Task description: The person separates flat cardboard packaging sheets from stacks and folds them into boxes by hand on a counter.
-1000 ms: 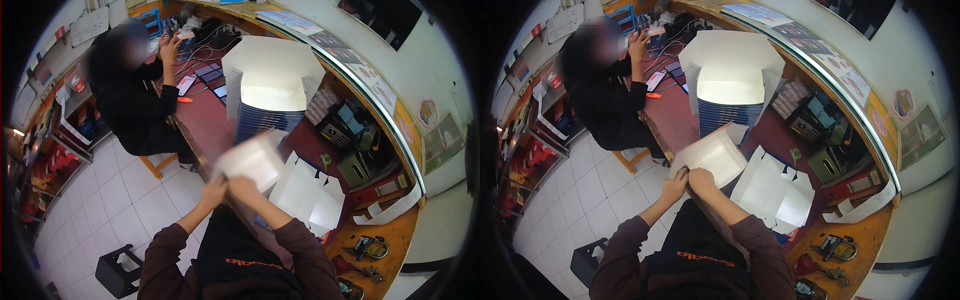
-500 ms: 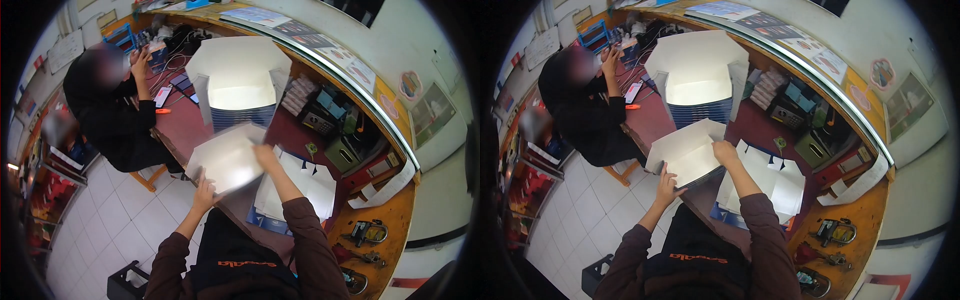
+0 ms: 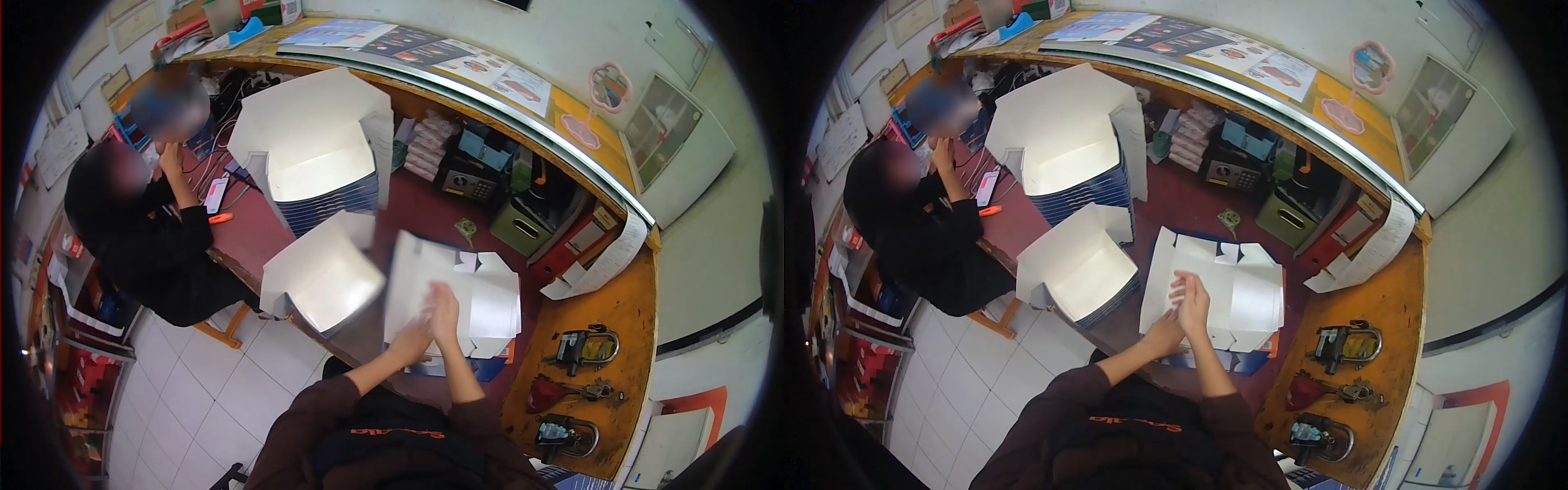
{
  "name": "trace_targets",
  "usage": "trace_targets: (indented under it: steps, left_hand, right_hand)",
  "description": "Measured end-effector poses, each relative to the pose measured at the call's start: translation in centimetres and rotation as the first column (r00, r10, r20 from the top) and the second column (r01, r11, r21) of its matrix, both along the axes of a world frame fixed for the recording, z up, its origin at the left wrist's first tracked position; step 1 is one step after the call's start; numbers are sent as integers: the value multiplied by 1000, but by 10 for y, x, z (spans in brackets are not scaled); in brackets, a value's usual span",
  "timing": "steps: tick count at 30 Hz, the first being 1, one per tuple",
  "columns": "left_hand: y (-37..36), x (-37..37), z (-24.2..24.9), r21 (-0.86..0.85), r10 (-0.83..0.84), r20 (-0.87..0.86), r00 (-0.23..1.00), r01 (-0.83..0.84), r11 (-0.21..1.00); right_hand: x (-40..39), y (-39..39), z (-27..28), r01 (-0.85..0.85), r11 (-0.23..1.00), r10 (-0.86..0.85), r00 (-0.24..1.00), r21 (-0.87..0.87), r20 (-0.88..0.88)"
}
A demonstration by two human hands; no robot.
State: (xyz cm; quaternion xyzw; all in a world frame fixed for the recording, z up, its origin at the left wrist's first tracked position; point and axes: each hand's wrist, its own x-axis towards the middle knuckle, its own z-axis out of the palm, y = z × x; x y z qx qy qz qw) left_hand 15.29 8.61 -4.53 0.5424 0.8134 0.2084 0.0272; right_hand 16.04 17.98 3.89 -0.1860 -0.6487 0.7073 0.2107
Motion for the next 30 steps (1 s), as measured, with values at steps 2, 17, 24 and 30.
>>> trace_targets:
  steps: [2, 17, 24, 30]
  left_hand:
    - [14, -8, 6, -109, 15, 38, 999, -11, 994]
    - [-9, -34, 129, 392, 91, 566, 819, -365, 845]
    - [-38, -12, 185, 628, -389, 777, 496, -563, 537]
    - [-64, 8, 198, 359, 11, 680, 734, -346, 867]
  right_hand:
    - [31, 5, 2, -60, 998, 60, 998, -9, 6]
    - [90, -5, -4, -580, 810, 501, 616, -79, 608]
    - [115, 2, 86, -227, 718, 40, 957, -658, -287]
    - [119, -10, 124, 387, 920, -376, 820, -66, -431]
